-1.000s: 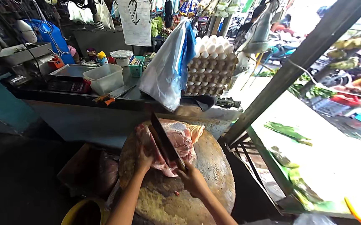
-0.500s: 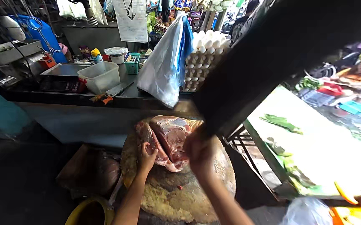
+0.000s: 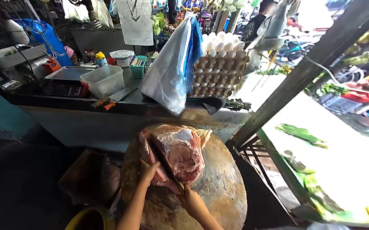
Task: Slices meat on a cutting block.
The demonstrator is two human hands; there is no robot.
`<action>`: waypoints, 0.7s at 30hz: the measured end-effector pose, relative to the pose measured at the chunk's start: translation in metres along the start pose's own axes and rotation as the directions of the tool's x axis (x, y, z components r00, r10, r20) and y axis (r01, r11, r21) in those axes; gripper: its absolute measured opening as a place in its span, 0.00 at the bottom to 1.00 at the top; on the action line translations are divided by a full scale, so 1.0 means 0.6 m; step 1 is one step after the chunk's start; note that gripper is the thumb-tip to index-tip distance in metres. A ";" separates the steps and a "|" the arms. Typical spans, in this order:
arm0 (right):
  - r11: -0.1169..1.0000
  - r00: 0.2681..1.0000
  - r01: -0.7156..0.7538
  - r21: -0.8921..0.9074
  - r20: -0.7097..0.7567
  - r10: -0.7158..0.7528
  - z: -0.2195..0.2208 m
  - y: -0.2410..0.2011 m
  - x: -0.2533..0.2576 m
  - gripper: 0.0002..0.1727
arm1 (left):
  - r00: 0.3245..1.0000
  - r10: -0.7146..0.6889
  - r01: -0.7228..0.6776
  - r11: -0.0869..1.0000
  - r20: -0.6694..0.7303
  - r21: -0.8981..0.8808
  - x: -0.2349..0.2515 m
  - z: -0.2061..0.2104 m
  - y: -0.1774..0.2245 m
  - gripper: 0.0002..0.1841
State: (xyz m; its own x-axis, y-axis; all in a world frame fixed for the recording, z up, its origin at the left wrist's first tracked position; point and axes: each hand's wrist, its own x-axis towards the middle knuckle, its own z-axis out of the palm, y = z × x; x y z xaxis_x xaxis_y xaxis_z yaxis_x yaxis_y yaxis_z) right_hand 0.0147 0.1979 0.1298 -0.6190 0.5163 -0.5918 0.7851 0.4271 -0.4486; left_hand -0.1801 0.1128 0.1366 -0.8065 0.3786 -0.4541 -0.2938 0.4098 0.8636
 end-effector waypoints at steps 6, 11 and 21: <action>0.992 0.990 0.113 0.058 0.075 -0.117 -0.032 0.040 0.026 0.28 | 0.993 0.093 -0.103 0.982 -0.071 -0.156 -0.007 0.003 -0.047 0.63; 0.977 0.980 0.194 0.089 -0.060 -0.189 -0.054 -0.001 -0.031 0.25 | 0.998 0.059 -0.057 0.993 0.013 -0.105 -0.014 -0.006 -0.056 0.52; 0.926 0.838 0.369 -0.084 -0.401 -0.370 -0.120 -0.191 -0.068 0.28 | 0.994 0.097 -0.092 0.991 0.054 -0.096 -0.015 -0.018 -0.055 0.60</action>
State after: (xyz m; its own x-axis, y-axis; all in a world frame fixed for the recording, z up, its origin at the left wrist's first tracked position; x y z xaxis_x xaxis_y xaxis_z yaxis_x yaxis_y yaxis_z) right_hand -0.0515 0.1814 0.2532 -0.8177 0.5725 -0.0610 0.4967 0.6479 -0.5775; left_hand -0.1687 0.0868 0.1145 -0.8026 0.4607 -0.3789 -0.2664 0.2916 0.9187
